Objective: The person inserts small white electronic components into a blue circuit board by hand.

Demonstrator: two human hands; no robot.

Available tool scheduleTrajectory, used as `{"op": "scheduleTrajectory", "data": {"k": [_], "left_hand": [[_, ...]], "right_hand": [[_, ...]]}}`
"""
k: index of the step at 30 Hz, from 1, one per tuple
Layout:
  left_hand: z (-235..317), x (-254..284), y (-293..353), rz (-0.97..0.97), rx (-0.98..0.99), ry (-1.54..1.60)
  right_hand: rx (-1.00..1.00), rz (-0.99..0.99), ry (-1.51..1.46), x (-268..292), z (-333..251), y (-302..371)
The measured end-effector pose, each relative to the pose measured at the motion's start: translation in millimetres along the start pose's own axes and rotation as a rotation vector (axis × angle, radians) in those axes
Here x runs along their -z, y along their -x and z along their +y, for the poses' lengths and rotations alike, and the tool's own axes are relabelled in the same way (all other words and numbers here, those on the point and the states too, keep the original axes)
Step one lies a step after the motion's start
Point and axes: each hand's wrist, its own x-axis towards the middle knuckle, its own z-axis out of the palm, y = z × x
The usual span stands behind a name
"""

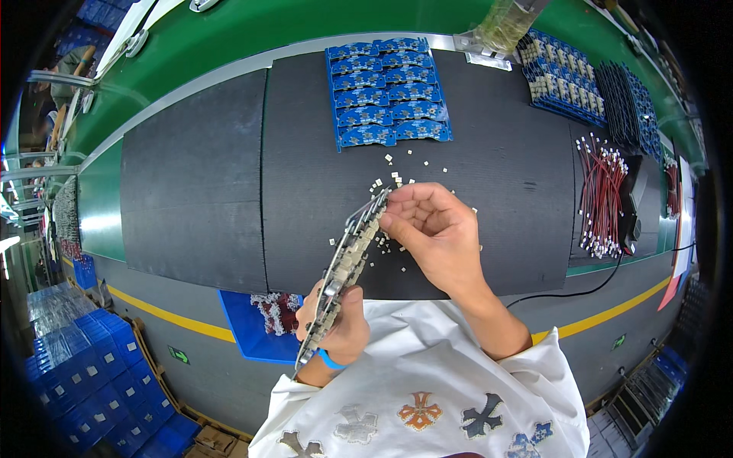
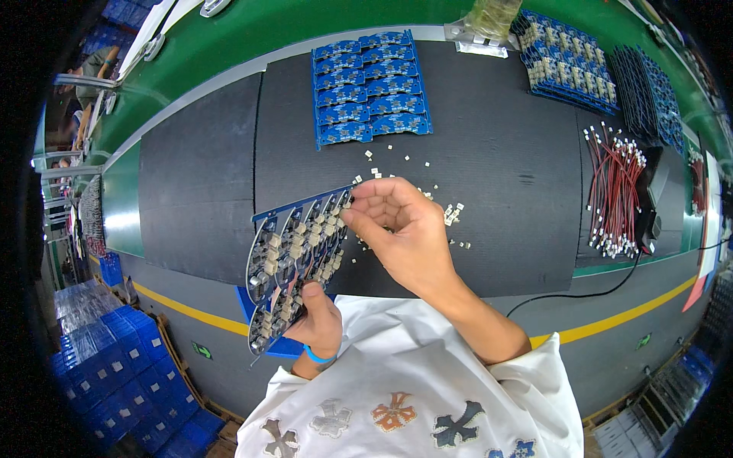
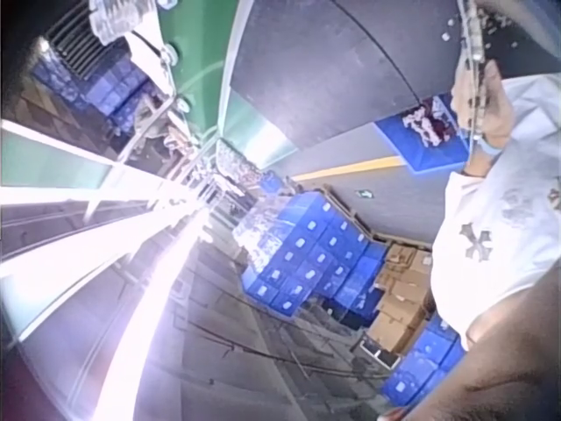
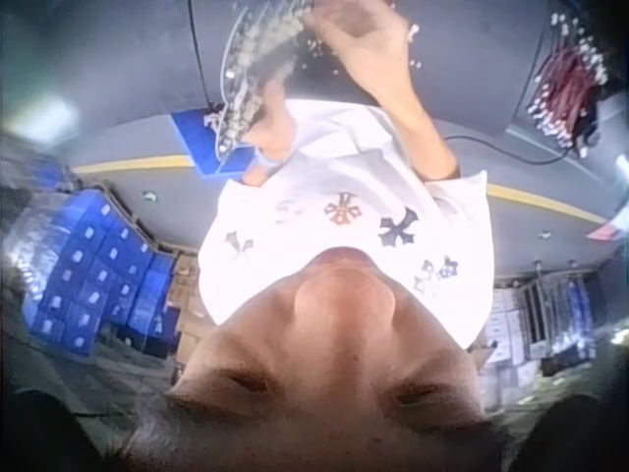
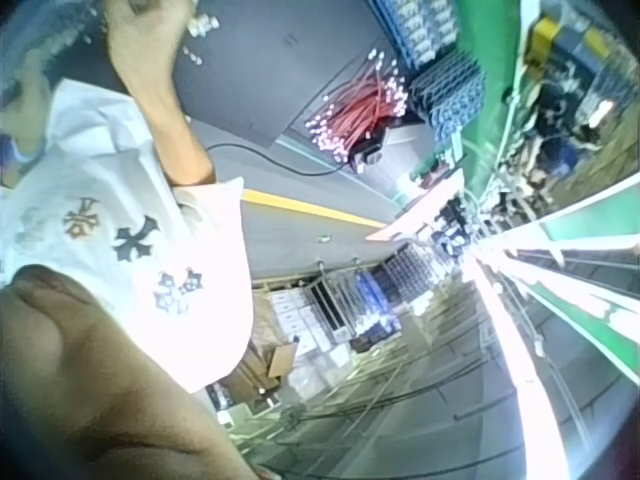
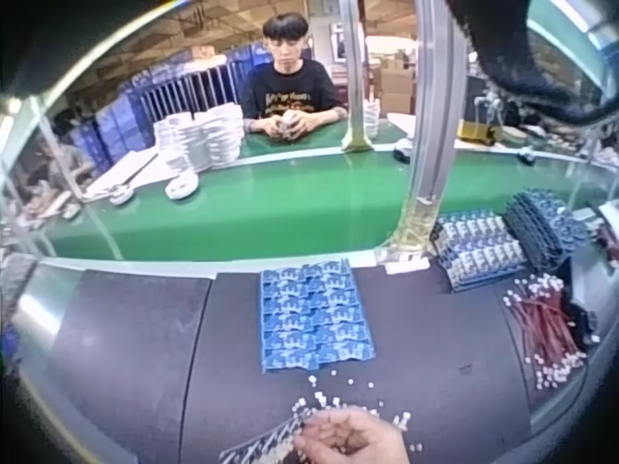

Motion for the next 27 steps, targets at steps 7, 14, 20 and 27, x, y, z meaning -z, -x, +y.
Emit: {"op": "scheduleTrajectory", "data": {"k": [7, 14, 20, 27], "left_hand": [[-4, -5, -1, 0.023, -0.111, 0.028], [-4, 1, 1, 0.069, -0.007, 0.033], [-2, 0, -1, 0.026, 0.013, 0.029], [-11, 2, 3, -0.050, -0.082, 0.058]], "right_hand": [[-0.066, -0.016, 0.053, 3, -1, 2], [0.000, 0.017, 0.062, 0, 0, -2], [-0.010, -0.024, 0.054, 5, 0, -2], [-0.001, -0.040, -0.108, -4, -10, 1]]}}
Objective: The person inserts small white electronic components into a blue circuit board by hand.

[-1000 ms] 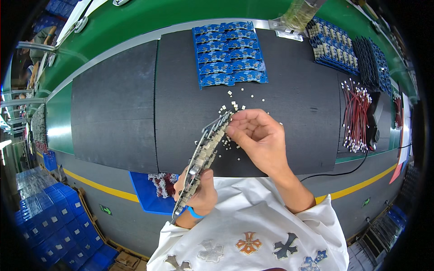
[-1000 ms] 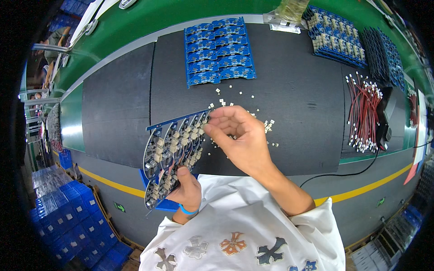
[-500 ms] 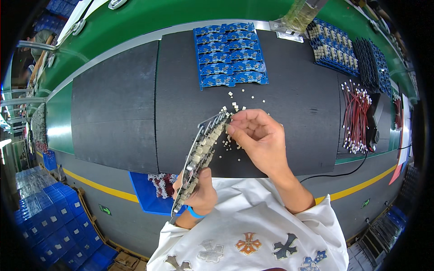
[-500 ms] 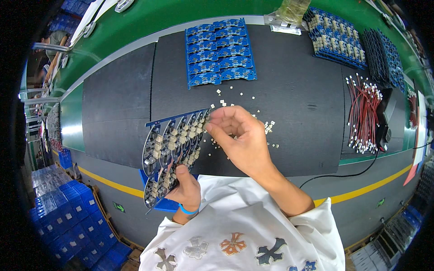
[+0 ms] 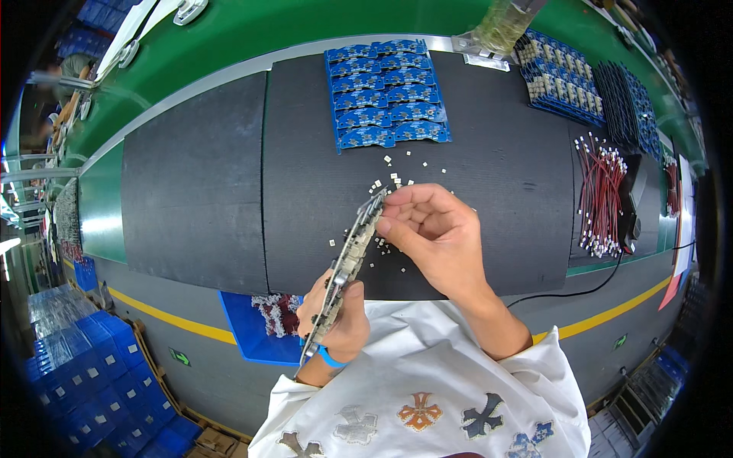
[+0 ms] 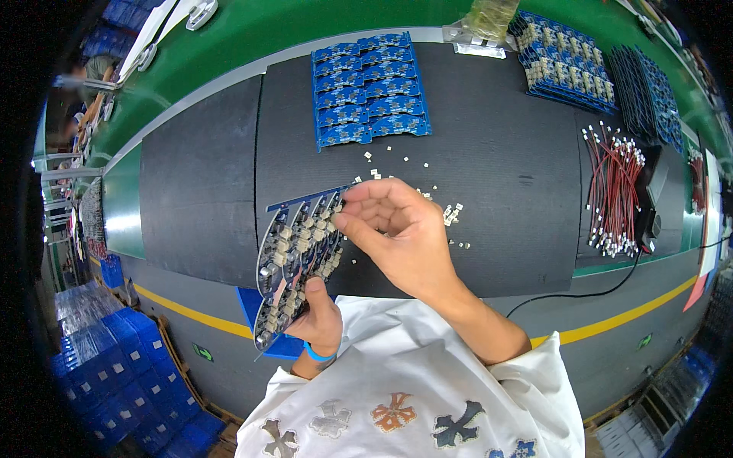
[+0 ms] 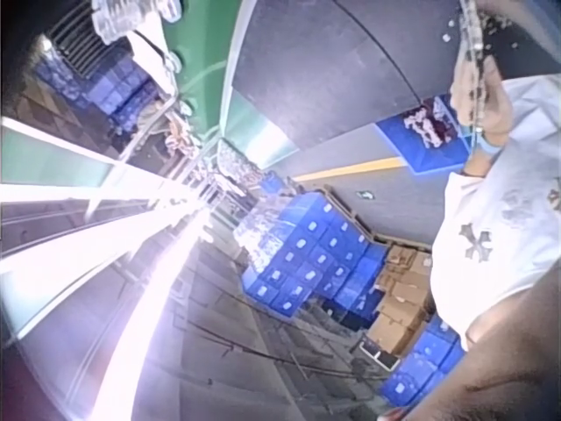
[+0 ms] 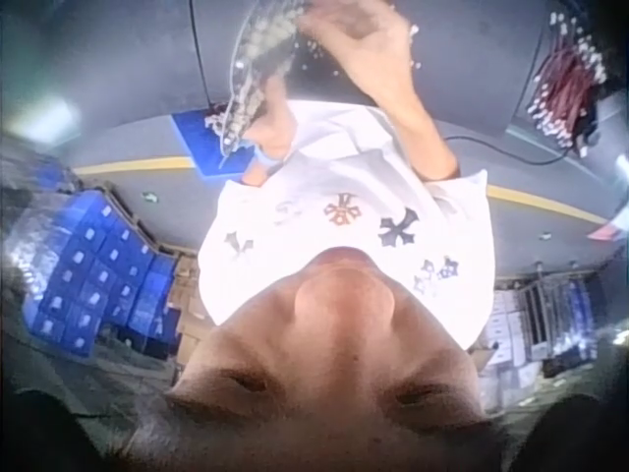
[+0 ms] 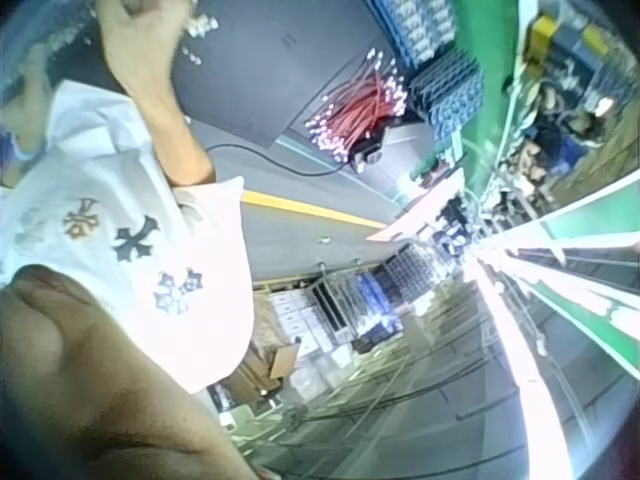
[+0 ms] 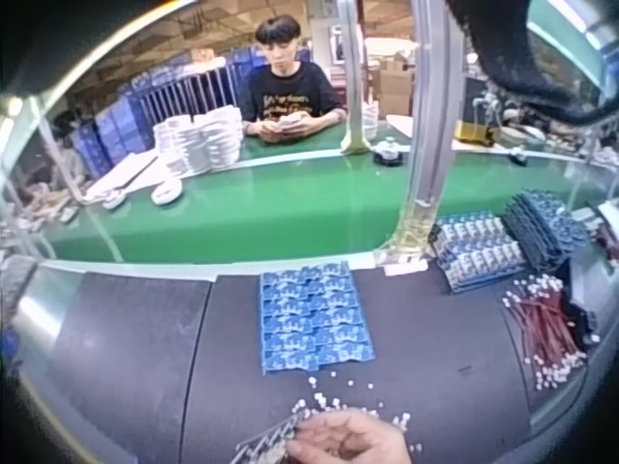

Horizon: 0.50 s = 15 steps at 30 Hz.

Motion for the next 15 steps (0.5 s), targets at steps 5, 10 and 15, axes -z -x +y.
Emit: {"op": "scheduleTrajectory", "data": {"k": [5, 10, 15], "left_hand": [[2.2, 0.2, -3.1, -0.022, 0.003, -0.027], [-2.8, 2.6, 2.4, 0.015, 0.001, -0.001], [2.2, 3.3, -0.7, -0.059, 0.019, -0.025]], "right_hand": [[-0.051, -0.036, -0.010, 2.2, -0.2, -0.7], [-0.015, -0.002, 0.077, 3.5, 2.2, -1.5], [0.041, -0.035, 0.031, 3.8, 4.2, -6.6]]}}
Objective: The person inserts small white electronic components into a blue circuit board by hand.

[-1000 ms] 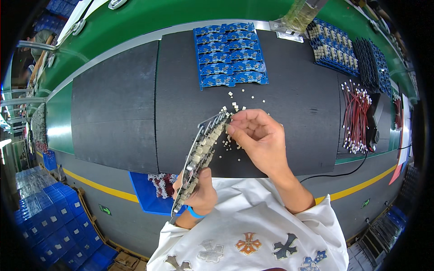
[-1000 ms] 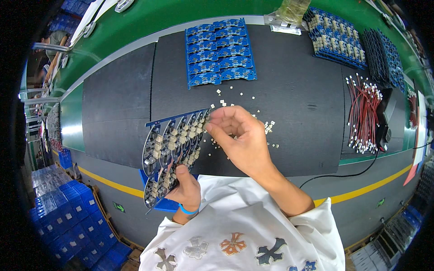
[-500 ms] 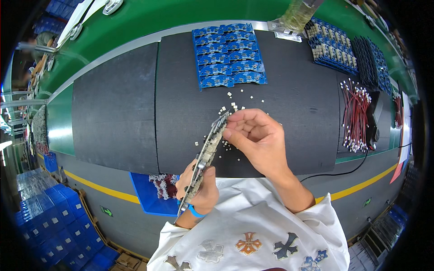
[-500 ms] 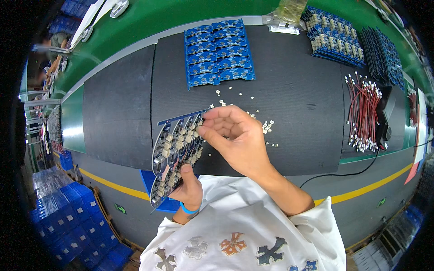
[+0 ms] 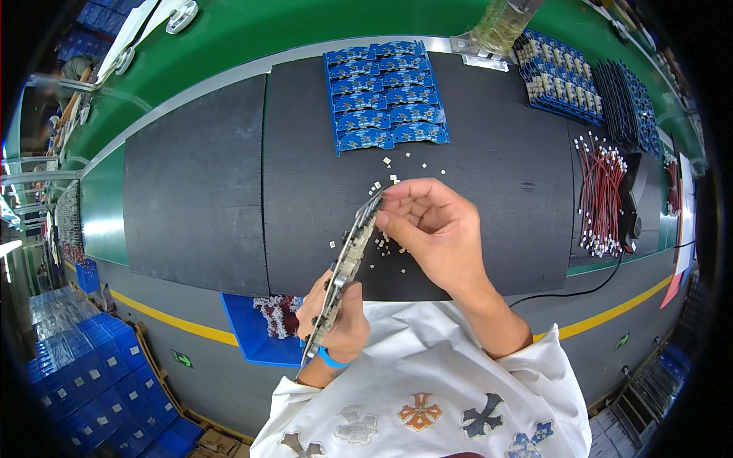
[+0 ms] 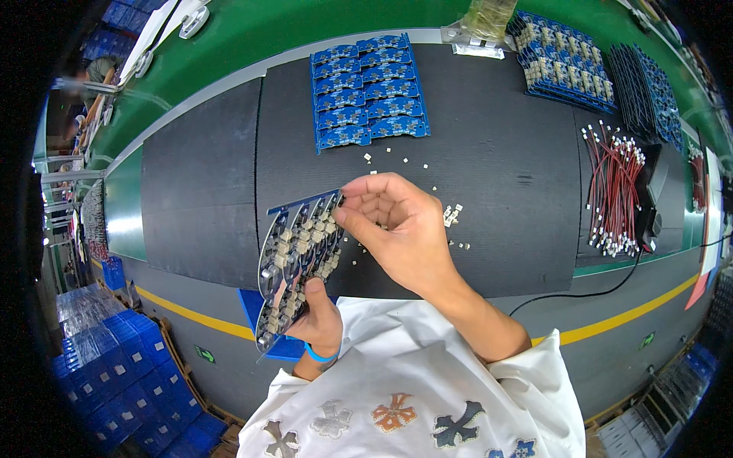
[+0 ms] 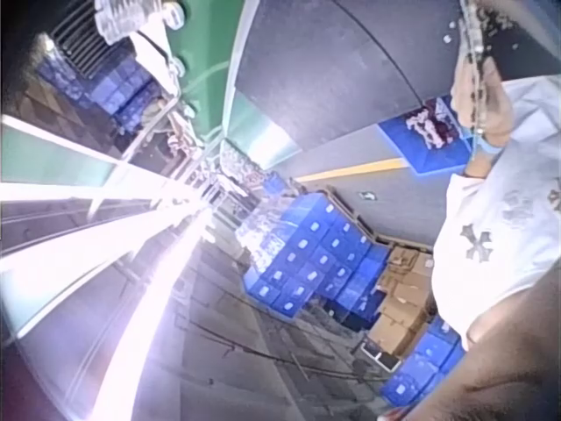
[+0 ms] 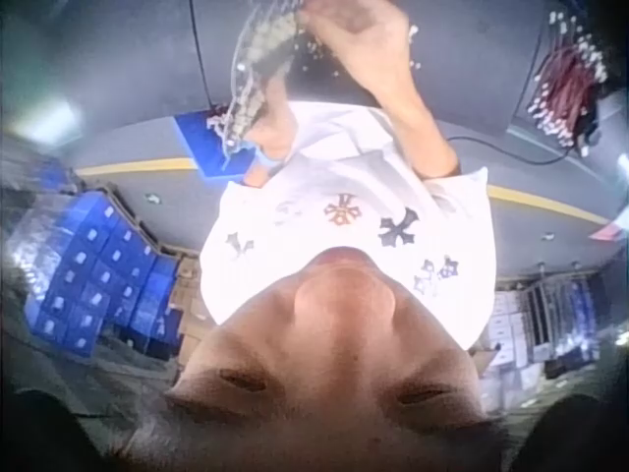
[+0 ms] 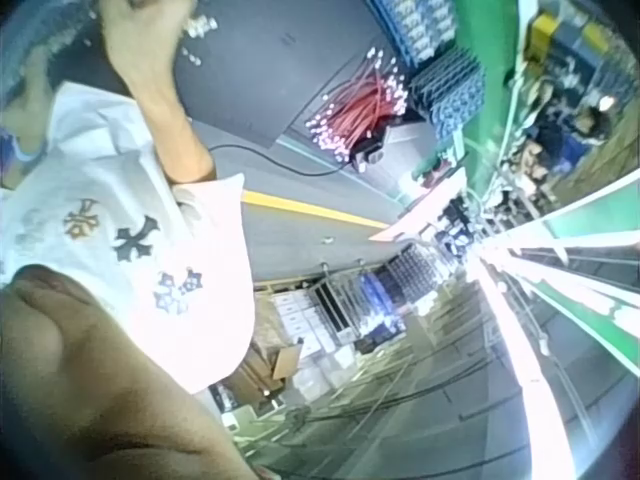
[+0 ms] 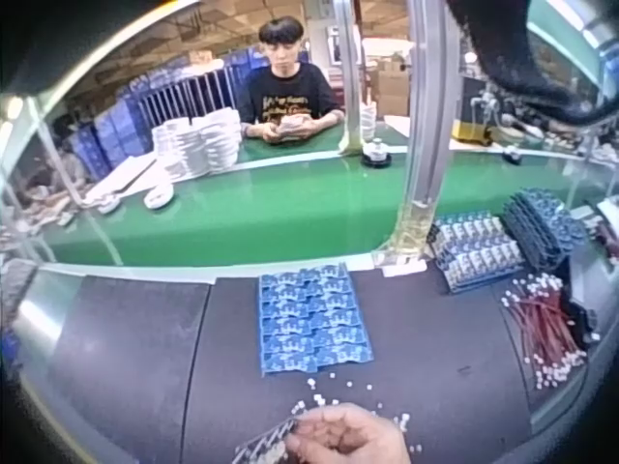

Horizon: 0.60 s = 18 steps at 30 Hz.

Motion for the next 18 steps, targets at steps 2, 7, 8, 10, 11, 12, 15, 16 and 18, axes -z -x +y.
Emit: {"op": "scheduleTrajectory", "data": {"k": [2, 7, 8, 10, 11, 12, 15, 16, 18], "left_hand": [[1, -1, -1, 0.034, -0.007, 0.016], [0, 1, -1, -0.027, 0.006, -0.084], [1, 0, -1, -0.028, 0.006, -0.083], [3, -1, -4, -0.087, -0.037, -0.054], [4, -1, -6, -0.088, -0.038, -0.054], [6, -1, -9, -0.113, -0.047, -0.073], [3, 1, -7, -0.123, -0.043, -0.106], [1, 3, -6, -0.117, -0.035, -0.116], [1, 4, -6, -0.121, -0.019, -0.117]], "right_hand": [[-0.009, 0.003, 0.017, 0, -3, 2], [-0.048, 0.016, 0.038, -3, -10, 7], [-0.033, 0.003, -0.038, -6, -13, 7], [-0.017, -0.009, -0.115, -9, -14, 7], [-0.018, -0.028, -0.146, -9, -13, 7], [-0.017, -0.048, -0.177, -9, -13, 6], [-0.092, -0.042, -0.072, -7, -17, 9], [-0.092, -0.044, -0.072, -6, -15, 8], [0.007, -0.012, -0.094, -6, -10, 6]]}}
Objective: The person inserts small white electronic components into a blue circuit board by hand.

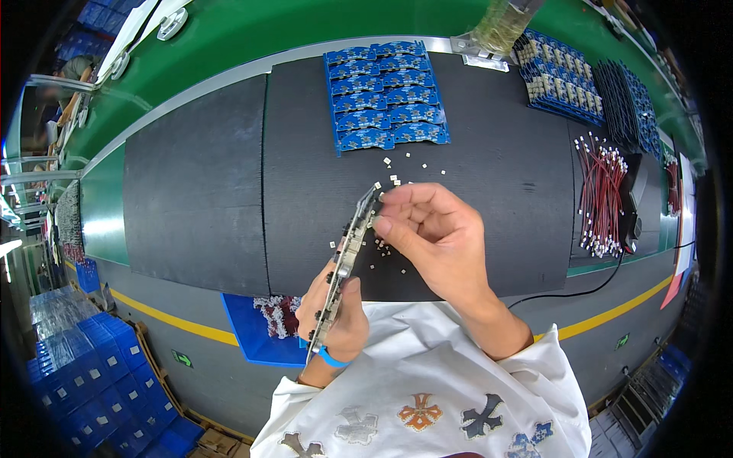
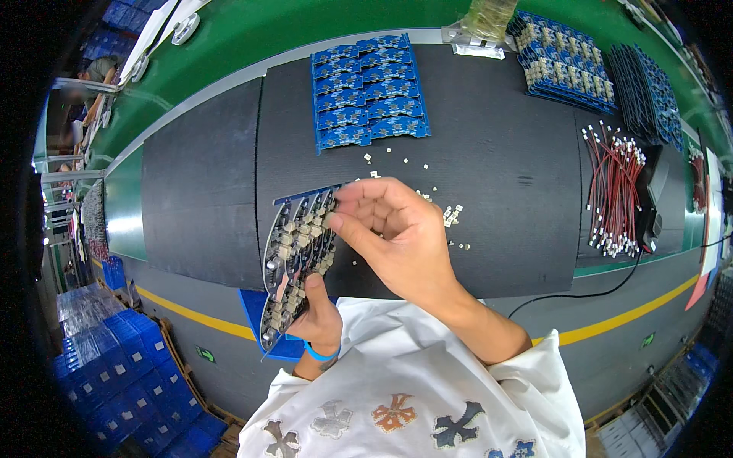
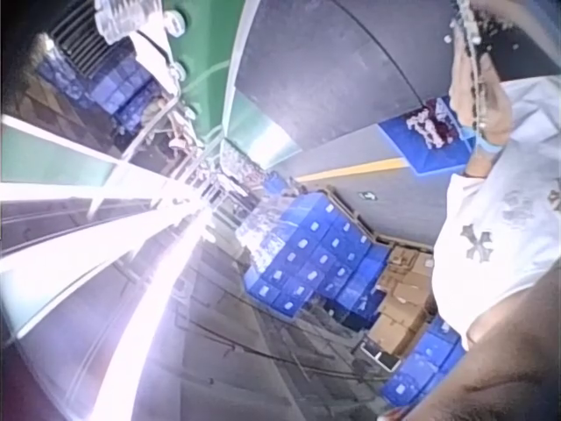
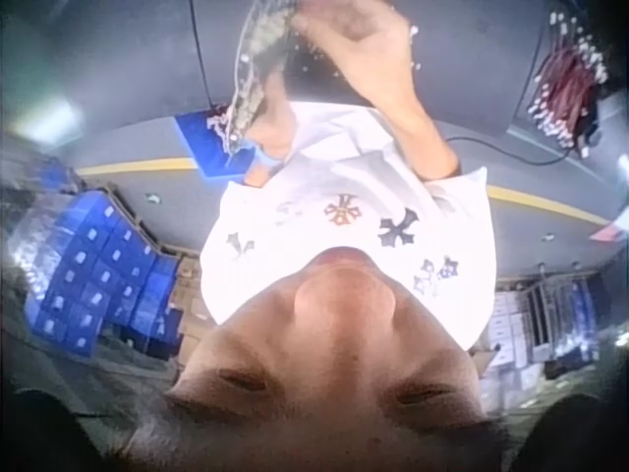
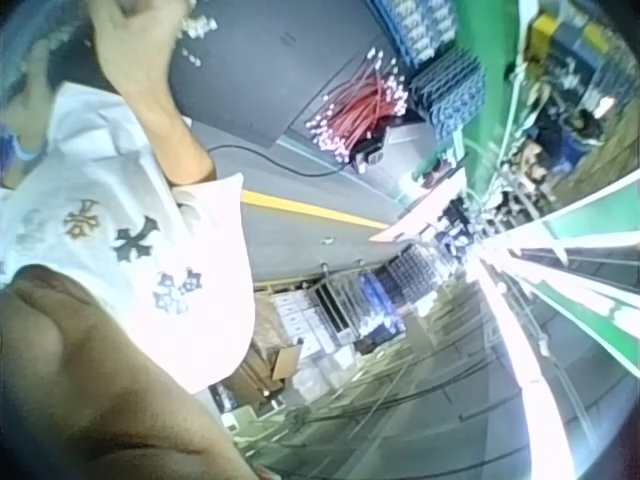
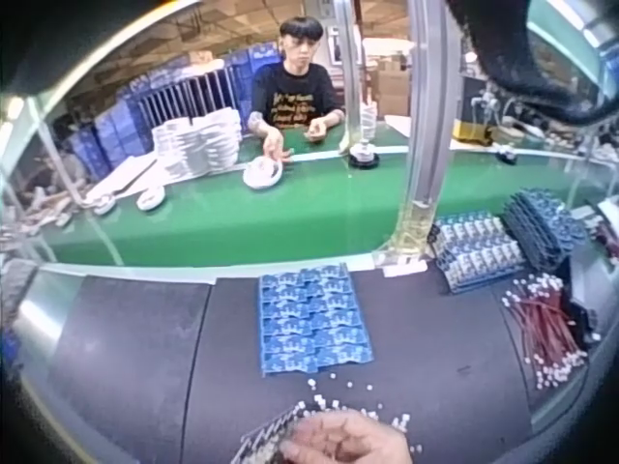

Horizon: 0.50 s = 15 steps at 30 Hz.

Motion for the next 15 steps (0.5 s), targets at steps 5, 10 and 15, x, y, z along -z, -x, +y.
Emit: {"op": "scheduleTrajectory", "data": {"k": [5, 10, 15], "left_hand": [[3, -1, -2, -0.020, -0.027, 0.043], [1, -4, 6, 0.026, 0.090, 0.067], [7, -7, -6, 0.003, 0.023, 0.024]], "right_hand": [[0.002, -0.006, -0.020, -2, -1, -4], [0.033, -0.033, 0.057, 1, -2, 1], [0.027, -0.039, -0.080, -8, -11, 2]]}}
